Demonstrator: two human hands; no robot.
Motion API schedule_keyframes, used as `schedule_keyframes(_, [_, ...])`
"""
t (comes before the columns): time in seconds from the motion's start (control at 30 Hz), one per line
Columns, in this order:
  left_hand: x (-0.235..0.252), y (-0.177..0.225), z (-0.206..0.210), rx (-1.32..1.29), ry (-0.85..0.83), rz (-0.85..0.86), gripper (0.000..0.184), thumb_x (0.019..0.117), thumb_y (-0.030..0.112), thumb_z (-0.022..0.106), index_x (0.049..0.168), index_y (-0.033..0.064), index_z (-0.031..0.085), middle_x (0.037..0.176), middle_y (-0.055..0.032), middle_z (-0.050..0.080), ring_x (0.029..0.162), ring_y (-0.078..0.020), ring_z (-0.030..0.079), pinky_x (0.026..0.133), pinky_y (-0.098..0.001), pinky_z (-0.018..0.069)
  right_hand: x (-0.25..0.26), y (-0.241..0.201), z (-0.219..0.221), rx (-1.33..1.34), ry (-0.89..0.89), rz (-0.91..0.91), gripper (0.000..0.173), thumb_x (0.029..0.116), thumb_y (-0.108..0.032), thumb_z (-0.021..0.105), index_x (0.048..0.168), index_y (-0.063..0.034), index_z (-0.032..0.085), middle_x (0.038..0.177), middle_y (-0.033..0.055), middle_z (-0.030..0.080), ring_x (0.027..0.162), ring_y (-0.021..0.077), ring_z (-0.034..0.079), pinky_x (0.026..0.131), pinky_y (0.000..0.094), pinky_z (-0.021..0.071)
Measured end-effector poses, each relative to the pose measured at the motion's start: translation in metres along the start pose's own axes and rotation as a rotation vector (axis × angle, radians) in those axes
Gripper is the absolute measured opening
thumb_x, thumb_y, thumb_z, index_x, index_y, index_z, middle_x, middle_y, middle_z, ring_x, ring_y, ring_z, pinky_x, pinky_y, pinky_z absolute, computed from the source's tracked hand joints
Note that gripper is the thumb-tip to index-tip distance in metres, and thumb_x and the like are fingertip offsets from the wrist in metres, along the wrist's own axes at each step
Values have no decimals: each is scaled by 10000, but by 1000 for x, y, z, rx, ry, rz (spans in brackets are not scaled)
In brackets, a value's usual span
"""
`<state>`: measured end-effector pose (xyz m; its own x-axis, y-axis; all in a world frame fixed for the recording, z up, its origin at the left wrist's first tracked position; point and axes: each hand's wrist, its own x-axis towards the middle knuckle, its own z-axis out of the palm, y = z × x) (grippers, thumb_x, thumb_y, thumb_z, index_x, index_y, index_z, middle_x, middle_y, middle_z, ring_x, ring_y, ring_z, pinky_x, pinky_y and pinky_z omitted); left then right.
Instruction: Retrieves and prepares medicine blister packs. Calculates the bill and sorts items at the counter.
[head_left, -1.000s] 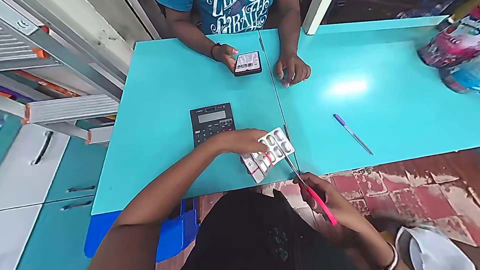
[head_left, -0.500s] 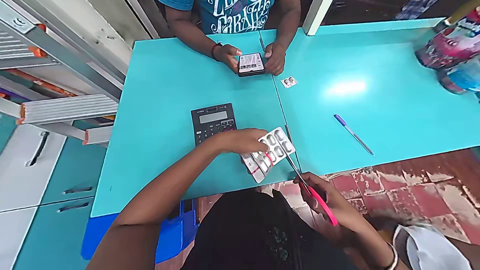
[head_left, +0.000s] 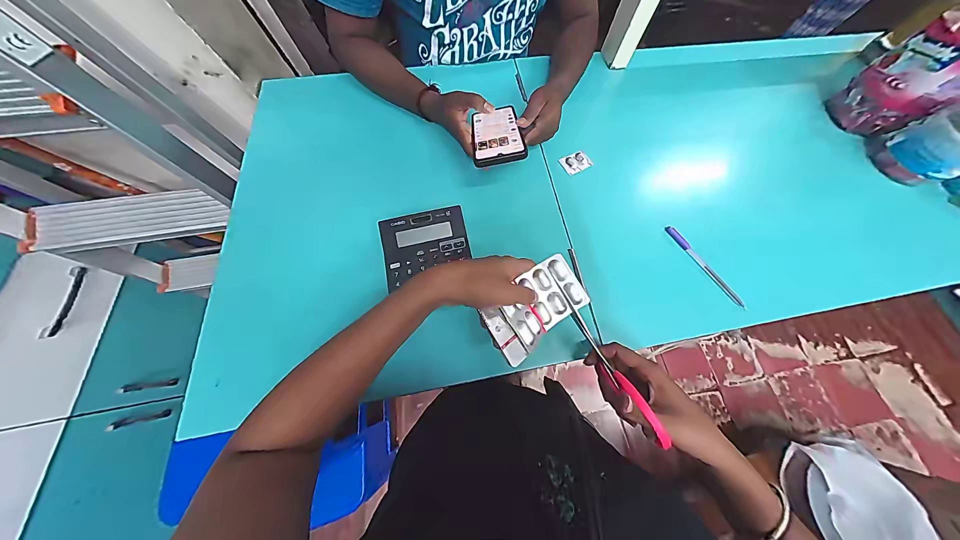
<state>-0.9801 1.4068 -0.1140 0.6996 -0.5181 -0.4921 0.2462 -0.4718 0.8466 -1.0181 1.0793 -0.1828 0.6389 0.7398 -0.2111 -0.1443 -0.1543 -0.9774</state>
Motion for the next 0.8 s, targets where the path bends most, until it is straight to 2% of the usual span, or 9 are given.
schedule_keyframes(0.23, [-2, 1, 0, -21, -7, 26, 244, 1072, 157, 504, 1268, 24, 559, 995, -78, 677, 847, -71, 662, 775, -261, 555, -2, -1, 3, -22, 65, -15, 493, 894, -457, 756, 1247, -133, 639, 700, -127, 566, 546, -58, 480, 494, 127, 413])
schedule_keyframes(0.33, [-2, -1, 0, -46, -25, 56, 231, 1069, 133, 499, 1255, 12, 562, 990, -69, 678, 844, -55, 662, 770, -241, 557, -4, 0, 3, -63, 103, -30, 462, 881, -427, 773, 1227, -141, 665, 665, -137, 579, 525, -74, 474, 481, 116, 406])
schedule_keyframes(0.53, [-3, -2, -1, -23, -33, 54, 222, 1064, 132, 509, 1235, 1, 565, 977, -78, 668, 832, -63, 654, 760, -245, 551, -1, -4, 2, -42, 108, -12, 476, 848, -448, 803, 1197, -153, 672, 650, -151, 568, 506, -71, 476, 465, 117, 408])
schedule_keyframes(0.63, [-2, -2, 3, 19, -58, 90, 222, 1057, 126, 513, 1220, -12, 572, 967, -77, 658, 823, -53, 634, 754, -236, 532, 4, -11, 4, -75, 99, 3, 519, 825, -465, 807, 1200, -141, 653, 695, -147, 593, 551, -63, 512, 501, 123, 435])
schedule_keyframes(0.8, [1, -4, 4, 19, -61, 124, 246, 1052, 121, 512, 1244, -21, 570, 999, -87, 664, 851, -54, 641, 787, -243, 541, 9, -13, 6, -66, 106, 15, 499, 849, -478, 791, 1189, -139, 654, 674, -140, 583, 521, -55, 493, 473, 129, 420])
